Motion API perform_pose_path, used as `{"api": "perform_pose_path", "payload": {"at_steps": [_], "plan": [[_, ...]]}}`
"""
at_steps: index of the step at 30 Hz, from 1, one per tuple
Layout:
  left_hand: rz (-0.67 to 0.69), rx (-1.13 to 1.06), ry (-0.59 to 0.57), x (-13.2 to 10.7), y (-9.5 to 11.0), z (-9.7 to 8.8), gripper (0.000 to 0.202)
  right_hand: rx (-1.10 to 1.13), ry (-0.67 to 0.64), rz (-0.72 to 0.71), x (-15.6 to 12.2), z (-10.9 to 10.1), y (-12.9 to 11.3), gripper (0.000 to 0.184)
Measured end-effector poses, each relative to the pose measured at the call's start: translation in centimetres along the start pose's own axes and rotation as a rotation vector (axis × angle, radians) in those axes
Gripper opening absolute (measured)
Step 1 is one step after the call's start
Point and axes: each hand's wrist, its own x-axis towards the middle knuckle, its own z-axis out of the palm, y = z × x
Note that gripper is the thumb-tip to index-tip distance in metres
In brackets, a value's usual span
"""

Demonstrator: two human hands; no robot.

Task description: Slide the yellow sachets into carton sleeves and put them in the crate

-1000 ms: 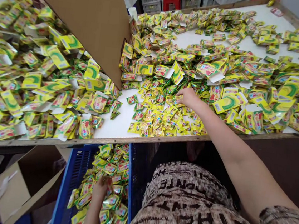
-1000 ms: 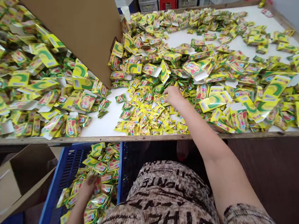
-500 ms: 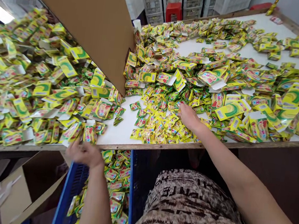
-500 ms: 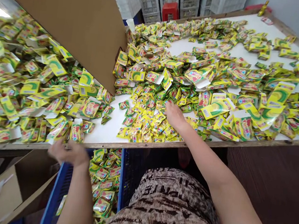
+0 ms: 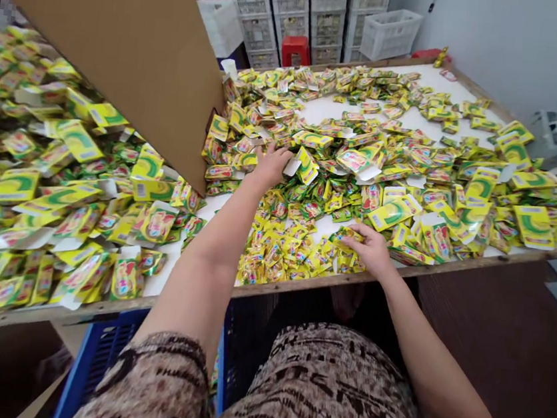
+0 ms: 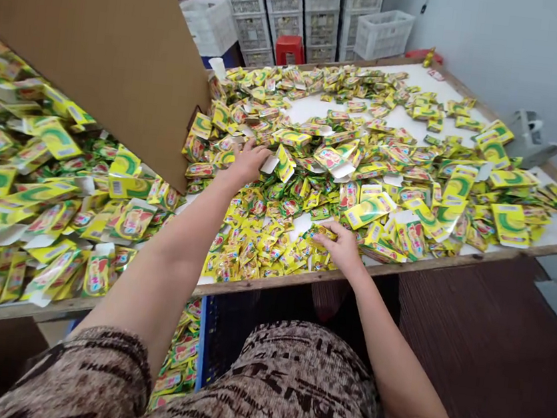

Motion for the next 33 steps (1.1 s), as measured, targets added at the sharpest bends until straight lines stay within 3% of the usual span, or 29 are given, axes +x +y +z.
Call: {"api": "perform_pose_path", "payload": {"at_steps": [3,7,10,14,18,22,26,28,30,33], "plan": [[0.026,-0.014,0.097,-3.8,2.4,-1.2,0.037,0.129,0.141,0.053,0.6,0.0,-1.5,0.040],[0.016,-0.275,0.091,-11.7,8.8,-0.4,0.040,0.205,0.209,-0.081,2.0,0.8,-5.4,0.037],[-0.105,-0.459,0.131,-16.0,13.3,2.1,0.038,0.056,0.117,-0.185,2.7,1.3,-6.9,0.030],[-0.292,-0.487,0.197,-17.8,16.6,5.3,0.036,-0.340,-0.109,-0.229,2.7,1.0,-6.1,0.017],[-0.303,-0.528,0.275,-18.1,18.5,6.9,0.038,-0.709,-0.345,-0.229,2.1,-0.1,-6.2,0.017],[-0.289,-0.686,0.339,-18.8,19.7,7.5,0.032,-0.926,-0.477,-0.261,1.5,-0.3,-7.9,0.017],[-0.321,-1.215,0.258,-19.6,19.0,7.6,0.031,-0.730,-0.389,-0.306,1.5,0.2,-8.3,0.023],[-0.311,-1.488,0.157,-19.9,18.3,7.3,0.037,-0.603,-0.364,-0.373,1.4,0.5,-7.9,0.012],[-0.309,-1.600,0.095,-20.3,17.6,7.0,0.041,-0.568,-0.403,-0.468,0.8,0.7,-7.4,0.005],[-0.320,-1.617,0.066,-20.7,17.1,6.7,0.040,-0.658,-0.403,-0.541,-0.6,0.6,-6.9,0.021]]}}
